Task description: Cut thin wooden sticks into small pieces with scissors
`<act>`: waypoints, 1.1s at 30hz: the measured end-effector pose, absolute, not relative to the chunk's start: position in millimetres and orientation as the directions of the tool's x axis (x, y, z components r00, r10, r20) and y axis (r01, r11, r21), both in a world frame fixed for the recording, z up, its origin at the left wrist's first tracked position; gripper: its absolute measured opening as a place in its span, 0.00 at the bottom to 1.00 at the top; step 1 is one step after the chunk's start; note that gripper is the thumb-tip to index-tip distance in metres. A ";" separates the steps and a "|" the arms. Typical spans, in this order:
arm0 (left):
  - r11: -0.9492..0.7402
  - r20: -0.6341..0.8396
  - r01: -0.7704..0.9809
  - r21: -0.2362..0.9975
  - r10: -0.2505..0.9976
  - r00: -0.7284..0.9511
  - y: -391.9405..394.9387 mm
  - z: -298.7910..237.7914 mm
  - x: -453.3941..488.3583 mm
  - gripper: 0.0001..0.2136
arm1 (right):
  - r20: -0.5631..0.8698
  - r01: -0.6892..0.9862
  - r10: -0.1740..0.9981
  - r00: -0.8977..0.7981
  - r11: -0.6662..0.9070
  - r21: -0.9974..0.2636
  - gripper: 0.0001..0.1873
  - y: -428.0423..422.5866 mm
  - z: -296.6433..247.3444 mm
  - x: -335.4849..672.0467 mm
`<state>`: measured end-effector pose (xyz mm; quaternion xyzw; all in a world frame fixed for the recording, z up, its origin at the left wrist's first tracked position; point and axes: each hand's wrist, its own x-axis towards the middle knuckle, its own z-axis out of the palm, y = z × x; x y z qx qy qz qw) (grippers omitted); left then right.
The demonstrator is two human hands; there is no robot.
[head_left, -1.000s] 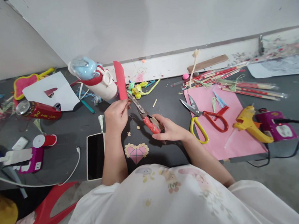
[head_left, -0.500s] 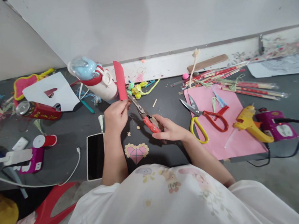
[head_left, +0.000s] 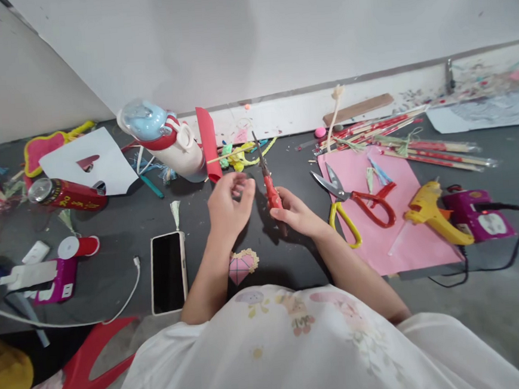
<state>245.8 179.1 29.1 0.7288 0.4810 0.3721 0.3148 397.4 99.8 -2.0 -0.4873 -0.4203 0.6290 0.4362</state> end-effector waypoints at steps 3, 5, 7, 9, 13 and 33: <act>-0.069 -0.076 0.282 0.957 0.878 0.472 167.7 22.4 259.7 0.21 | -0.213 -0.181 0.968 -0.129 -0.235 -0.955 0.26 100.5 0.3 395.6; 0.122 -0.231 0.223 0.967 0.784 0.576 162.7 19.5 266.6 0.23 | -0.204 -0.169 0.971 -0.126 -0.224 -0.960 0.26 100.6 1.4 393.8; 0.318 -0.347 0.159 0.935 0.722 0.598 160.4 18.9 271.3 0.27 | -0.202 -0.153 0.971 -0.131 -0.221 -0.963 0.26 100.9 1.6 392.0; 0.461 -0.410 0.074 0.884 0.689 0.598 160.5 19.9 273.6 0.30 | -0.194 -0.161 0.970 -0.145 -0.217 -0.963 0.27 101.4 1.0 390.7; 0.517 -0.391 -0.029 0.855 0.681 0.620 164.1 19.6 274.2 0.28 | -0.180 -0.178 0.971 -0.156 -0.207 -0.962 0.28 102.0 -1.1 390.3; 0.508 -0.362 -0.028 0.861 0.652 0.667 166.7 16.1 270.8 0.31 | -0.049 -0.143 0.999 0.004 -0.048 -0.989 0.23 101.9 -17.4 389.4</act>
